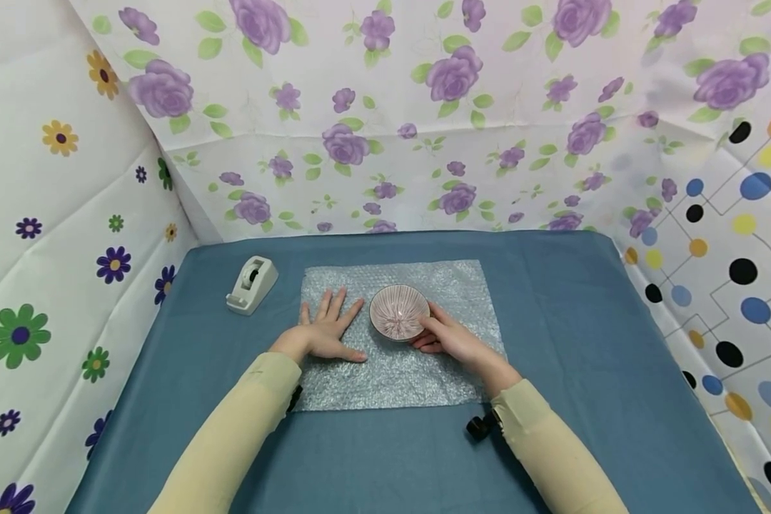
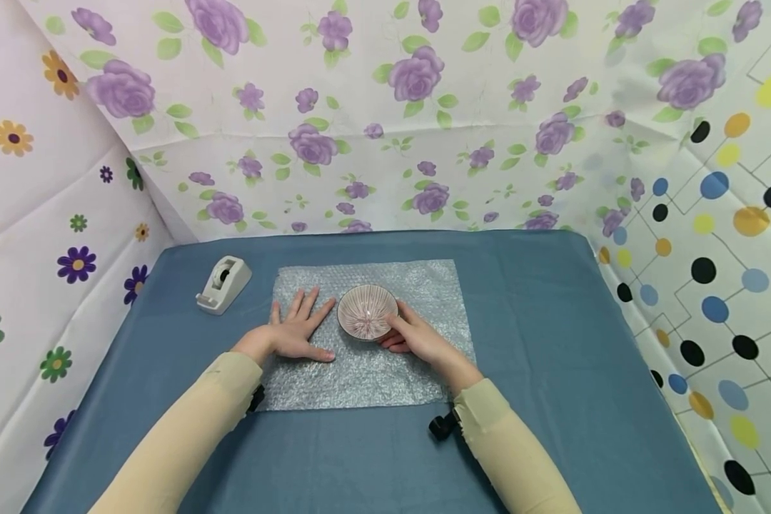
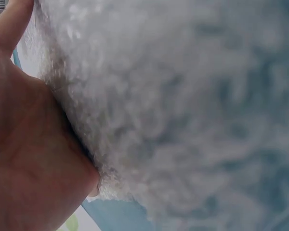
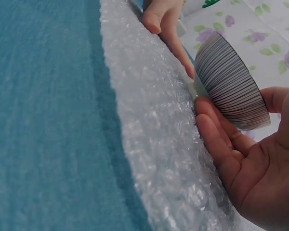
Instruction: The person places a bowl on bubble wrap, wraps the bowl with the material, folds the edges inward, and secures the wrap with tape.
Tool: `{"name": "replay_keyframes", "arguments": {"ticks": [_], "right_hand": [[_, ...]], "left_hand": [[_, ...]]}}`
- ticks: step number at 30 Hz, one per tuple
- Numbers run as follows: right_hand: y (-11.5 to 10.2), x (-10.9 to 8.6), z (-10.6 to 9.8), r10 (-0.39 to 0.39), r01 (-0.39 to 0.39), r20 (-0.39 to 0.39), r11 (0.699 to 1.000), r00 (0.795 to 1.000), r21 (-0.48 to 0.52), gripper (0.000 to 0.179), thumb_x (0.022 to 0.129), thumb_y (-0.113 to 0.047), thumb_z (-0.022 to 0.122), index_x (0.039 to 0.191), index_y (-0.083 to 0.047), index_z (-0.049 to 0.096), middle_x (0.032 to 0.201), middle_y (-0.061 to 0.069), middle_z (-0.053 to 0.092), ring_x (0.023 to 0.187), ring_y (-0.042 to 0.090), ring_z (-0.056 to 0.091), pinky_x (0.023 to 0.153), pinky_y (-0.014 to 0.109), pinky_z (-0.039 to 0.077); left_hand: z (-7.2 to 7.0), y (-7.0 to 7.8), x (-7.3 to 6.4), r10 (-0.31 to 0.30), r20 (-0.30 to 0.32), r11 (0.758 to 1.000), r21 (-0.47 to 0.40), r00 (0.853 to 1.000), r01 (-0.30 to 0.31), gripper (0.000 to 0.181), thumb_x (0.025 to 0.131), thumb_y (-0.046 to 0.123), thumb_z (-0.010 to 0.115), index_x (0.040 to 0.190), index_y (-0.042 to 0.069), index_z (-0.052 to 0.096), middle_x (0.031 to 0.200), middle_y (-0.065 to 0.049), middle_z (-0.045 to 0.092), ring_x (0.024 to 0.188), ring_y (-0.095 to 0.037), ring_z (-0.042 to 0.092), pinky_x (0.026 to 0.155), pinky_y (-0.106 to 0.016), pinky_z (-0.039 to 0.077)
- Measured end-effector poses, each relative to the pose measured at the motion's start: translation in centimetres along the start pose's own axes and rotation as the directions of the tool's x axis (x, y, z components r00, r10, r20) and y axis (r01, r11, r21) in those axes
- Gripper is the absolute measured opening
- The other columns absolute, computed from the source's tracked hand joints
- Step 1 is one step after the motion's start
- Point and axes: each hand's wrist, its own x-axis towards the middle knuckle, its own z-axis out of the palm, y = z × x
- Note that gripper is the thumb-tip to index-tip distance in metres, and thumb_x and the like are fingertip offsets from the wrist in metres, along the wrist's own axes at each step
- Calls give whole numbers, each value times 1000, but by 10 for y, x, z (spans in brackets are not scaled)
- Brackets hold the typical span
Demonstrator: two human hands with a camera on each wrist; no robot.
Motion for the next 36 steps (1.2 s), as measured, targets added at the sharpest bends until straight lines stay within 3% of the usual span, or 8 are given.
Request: {"name": "replay_keyframes", "arguments": {"ticks": [16, 23, 36], "right_hand": [[0, -11, 1, -29, 28, -17, 998, 999, -58, 75, 118, -42, 40, 174, -19, -4, 131, 19, 69, 123, 32, 67, 106, 43, 55], [0, -20, -1, -37, 37, -8, 996, 999, -76, 80, 118, -42, 42, 173, -14, -9, 135, 20, 68, 126, 31, 66, 110, 44, 52], [10, -45, -21, -12, 9, -22, 992, 1000, -127, 79, 118, -42, 42, 172, -14, -9, 139, 11, 69, 134, 29, 62, 115, 46, 47]], "left_hand": [[-1, 4, 0, -30, -4, 999, 16, 1000, 30, 129, 80, 91, 66, 172, 39, -9, 171, 0, -37, 154, -29, -40, 114, -71, -28], [1, 3, 0, -31, 1, 999, 14, 1000, 31, 130, 79, 91, 66, 171, 40, -9, 171, 1, -37, 154, -29, -39, 115, -72, -27], [2, 1, 1, -18, -19, 1000, -1, 1000, 18, 130, 79, 91, 67, 173, 38, -7, 172, 0, -36, 154, -30, -39, 114, -71, -28]]}}
